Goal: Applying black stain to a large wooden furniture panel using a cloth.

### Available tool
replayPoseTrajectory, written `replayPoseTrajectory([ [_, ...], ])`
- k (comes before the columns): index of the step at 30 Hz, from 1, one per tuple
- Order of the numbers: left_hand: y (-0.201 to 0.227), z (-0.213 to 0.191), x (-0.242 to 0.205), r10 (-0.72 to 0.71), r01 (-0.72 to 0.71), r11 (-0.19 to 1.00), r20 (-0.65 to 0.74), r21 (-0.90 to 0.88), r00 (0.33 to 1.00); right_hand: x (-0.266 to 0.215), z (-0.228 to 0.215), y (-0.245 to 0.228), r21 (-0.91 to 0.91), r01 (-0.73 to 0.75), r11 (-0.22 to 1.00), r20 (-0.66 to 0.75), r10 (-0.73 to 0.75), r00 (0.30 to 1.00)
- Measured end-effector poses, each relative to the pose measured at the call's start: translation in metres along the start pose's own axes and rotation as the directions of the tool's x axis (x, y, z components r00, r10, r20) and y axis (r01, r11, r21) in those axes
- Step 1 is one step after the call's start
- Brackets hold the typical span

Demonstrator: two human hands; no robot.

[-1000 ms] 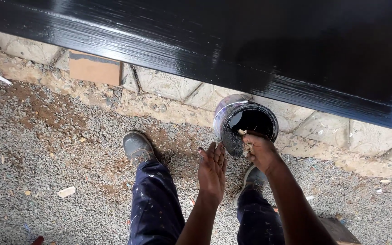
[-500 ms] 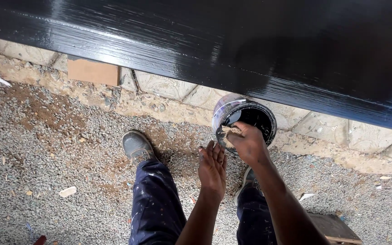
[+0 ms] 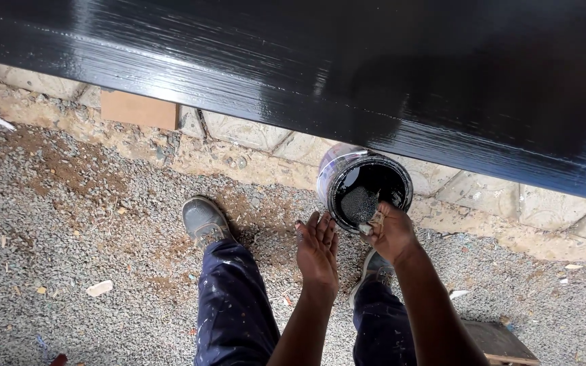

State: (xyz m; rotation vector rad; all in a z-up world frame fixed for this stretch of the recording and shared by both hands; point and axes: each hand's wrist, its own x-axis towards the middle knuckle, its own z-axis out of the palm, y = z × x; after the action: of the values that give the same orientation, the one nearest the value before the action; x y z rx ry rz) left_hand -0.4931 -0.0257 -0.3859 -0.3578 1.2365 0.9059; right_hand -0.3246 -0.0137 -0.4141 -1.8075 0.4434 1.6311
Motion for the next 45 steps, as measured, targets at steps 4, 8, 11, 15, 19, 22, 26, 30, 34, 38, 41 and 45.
replayPoseTrajectory([
  [4,0.0,0.007,-0.002,0.001,0.001,1.0,-0.082,0.013,0.997,0.028,-0.002,0.013,0.047,0.101,0.994,0.108,-0.105,0.989],
  [8,-0.006,0.006,0.003,0.022,-0.023,1.0,-0.103,-0.008,0.994,0.02,0.018,0.013,-0.092,0.272,0.958,0.136,-0.258,0.956],
  [11,-0.014,-0.003,0.013,0.018,-0.022,0.999,-0.107,-0.029,0.994,0.018,0.018,0.014,-0.079,0.257,0.963,0.224,-0.234,0.946],
  [15,0.002,0.011,0.002,0.011,-0.007,1.0,-0.138,0.026,0.99,0.042,-0.003,0.017,-0.414,0.378,0.828,0.287,-0.276,0.917],
  [19,0.007,0.016,-0.003,0.012,0.001,0.997,-0.159,0.083,0.987,-0.045,0.049,-0.027,-0.78,0.369,0.505,0.214,-0.338,0.916],
  [22,0.003,0.011,0.0,0.032,-0.017,0.995,-0.161,0.095,0.986,-0.044,0.061,-0.031,-0.894,0.306,0.328,0.141,-0.443,0.886],
  [26,0.005,0.014,-0.003,0.022,-0.003,0.994,-0.177,0.108,0.984,-0.023,0.076,-0.017,-0.983,0.158,0.096,0.098,-0.454,0.885],
  [30,-0.008,0.006,0.005,-0.01,0.009,1.0,-0.153,-0.007,0.988,-0.045,0.102,-0.019,-0.963,0.26,0.072,0.201,-0.448,0.871],
  [34,-0.007,0.004,0.006,-0.042,0.027,0.993,-0.133,-0.111,0.99,-0.06,0.077,-0.024,-0.895,0.371,0.249,0.243,-0.427,0.871],
  [38,-0.004,0.004,0.003,-0.045,0.032,0.994,-0.114,-0.106,0.993,-0.071,0.066,-0.043,-0.733,0.366,0.574,0.137,-0.402,0.905],
  [41,-0.003,0.006,0.001,-0.034,0.024,0.996,-0.122,-0.083,0.992,-0.024,0.02,-0.036,-0.535,0.345,0.771,0.123,-0.333,0.935],
  [45,0.005,0.015,-0.006,-0.008,0.006,1.0,-0.167,-0.012,0.986,-0.005,0.01,-0.026,-0.364,0.31,0.879,0.095,-0.296,0.951],
])
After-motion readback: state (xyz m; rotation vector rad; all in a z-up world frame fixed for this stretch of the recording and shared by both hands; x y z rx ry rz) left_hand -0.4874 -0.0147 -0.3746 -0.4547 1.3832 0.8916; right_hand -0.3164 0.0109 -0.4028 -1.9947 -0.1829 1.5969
